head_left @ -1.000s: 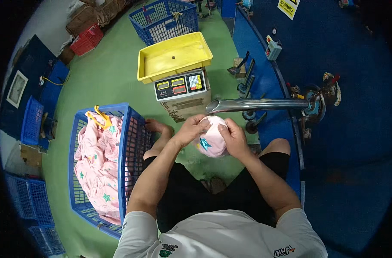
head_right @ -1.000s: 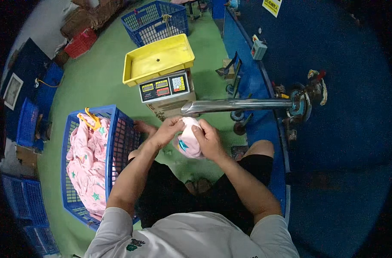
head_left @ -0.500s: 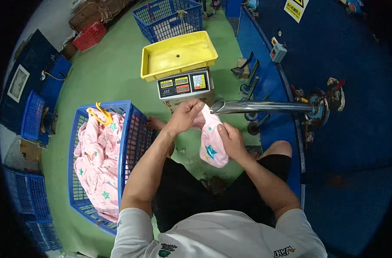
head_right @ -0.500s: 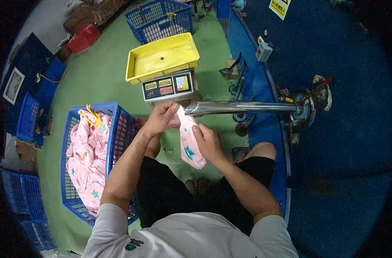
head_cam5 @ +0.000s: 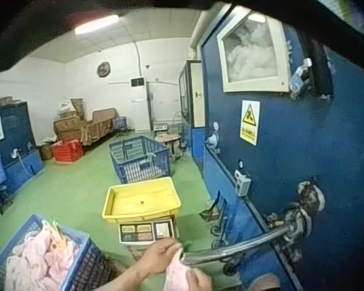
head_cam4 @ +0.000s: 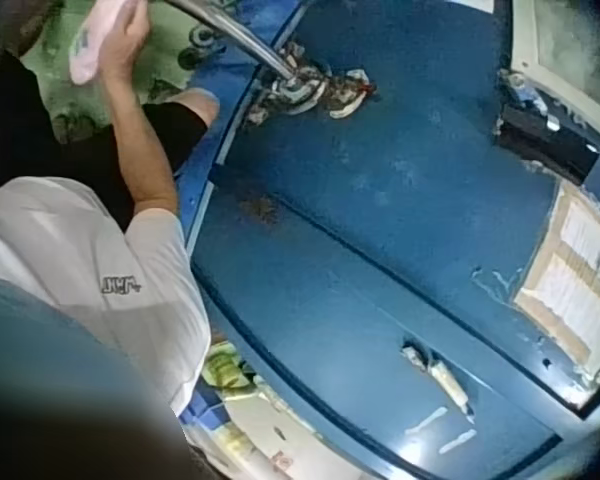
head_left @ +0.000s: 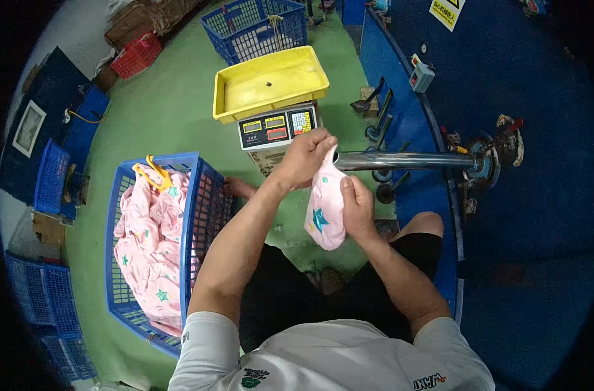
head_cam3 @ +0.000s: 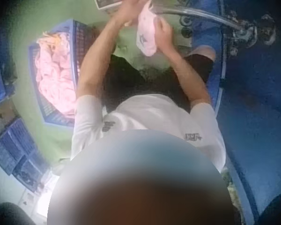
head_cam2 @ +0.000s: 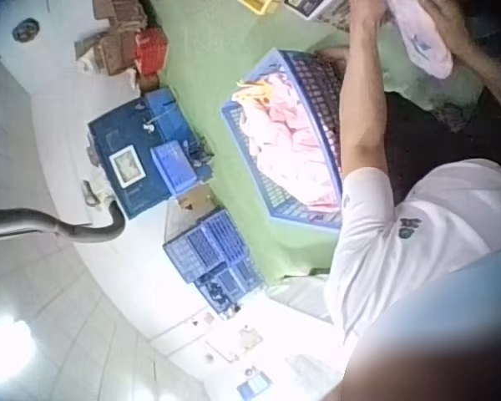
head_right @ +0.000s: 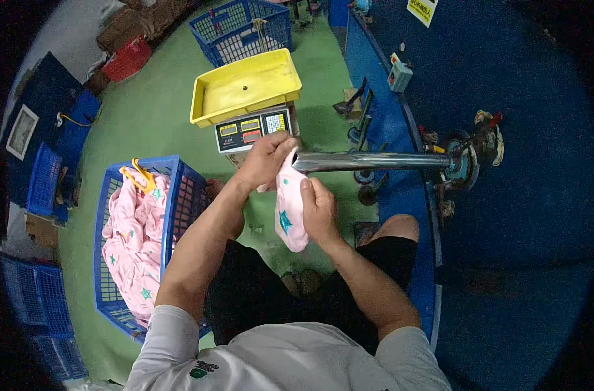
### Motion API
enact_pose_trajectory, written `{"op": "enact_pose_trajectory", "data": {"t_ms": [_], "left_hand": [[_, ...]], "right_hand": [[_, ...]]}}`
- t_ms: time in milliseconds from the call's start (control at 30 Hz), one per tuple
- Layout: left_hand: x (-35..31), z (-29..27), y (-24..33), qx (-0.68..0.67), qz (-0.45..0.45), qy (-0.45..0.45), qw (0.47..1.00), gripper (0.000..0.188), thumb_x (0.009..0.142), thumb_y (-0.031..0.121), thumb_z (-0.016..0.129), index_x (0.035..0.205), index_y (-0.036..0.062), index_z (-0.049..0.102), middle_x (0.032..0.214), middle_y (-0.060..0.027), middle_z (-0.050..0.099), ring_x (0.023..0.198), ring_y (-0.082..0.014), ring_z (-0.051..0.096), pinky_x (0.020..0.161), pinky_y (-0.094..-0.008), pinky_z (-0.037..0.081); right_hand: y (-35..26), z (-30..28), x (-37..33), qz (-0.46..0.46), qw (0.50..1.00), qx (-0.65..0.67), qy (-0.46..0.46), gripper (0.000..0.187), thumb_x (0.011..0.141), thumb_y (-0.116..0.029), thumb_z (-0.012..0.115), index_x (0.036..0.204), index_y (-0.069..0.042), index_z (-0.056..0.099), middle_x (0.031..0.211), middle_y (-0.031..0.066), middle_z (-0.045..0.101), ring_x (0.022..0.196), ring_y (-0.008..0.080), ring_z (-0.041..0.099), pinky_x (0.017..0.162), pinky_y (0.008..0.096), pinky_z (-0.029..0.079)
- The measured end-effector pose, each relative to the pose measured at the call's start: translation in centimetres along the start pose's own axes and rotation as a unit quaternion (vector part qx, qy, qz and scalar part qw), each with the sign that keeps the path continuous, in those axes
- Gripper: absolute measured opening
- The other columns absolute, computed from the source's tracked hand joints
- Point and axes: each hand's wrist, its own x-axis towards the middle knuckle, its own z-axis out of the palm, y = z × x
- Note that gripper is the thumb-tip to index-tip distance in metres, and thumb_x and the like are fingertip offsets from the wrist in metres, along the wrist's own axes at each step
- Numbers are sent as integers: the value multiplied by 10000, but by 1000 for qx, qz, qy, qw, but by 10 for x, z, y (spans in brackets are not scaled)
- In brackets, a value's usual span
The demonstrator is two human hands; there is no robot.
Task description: Stuffing star-patterned plush toys with filling material using a machine nozzle and then weighing them on a digital scale.
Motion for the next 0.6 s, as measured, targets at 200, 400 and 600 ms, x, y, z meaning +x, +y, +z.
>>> {"op": "enact_pose_trajectory", "data": {"t_ms": [200,400,600], "left_hand": [[11,-5,18,61,-10,-1,998,218,947,204,655,1088,38,681,1036,-104,663,855,-230,613,782,-341,509],[-78,-17,-18,-175,-115,86,974,567,905,193,708,1393,-23,515,1352,-233,563,1240,-281,551,1084,-392,425],[-103,30,-34,-311,-167,33,935,520,924,96,671,1401,-26,500,1331,-233,572,1074,-260,635,926,-322,532]], "right_hand": [[13,-71,9,93,983,126,96,249,1021,-155,470,964,25,633,808,52,596,722,106,479,666,264,426],[-29,-208,24,112,975,-170,82,226,1001,-201,535,978,-5,646,905,103,634,825,194,555,793,324,463],[-42,-132,87,-186,828,-527,49,479,923,-329,671,1291,-30,601,1276,148,616,1187,335,567,1066,421,411]]}}
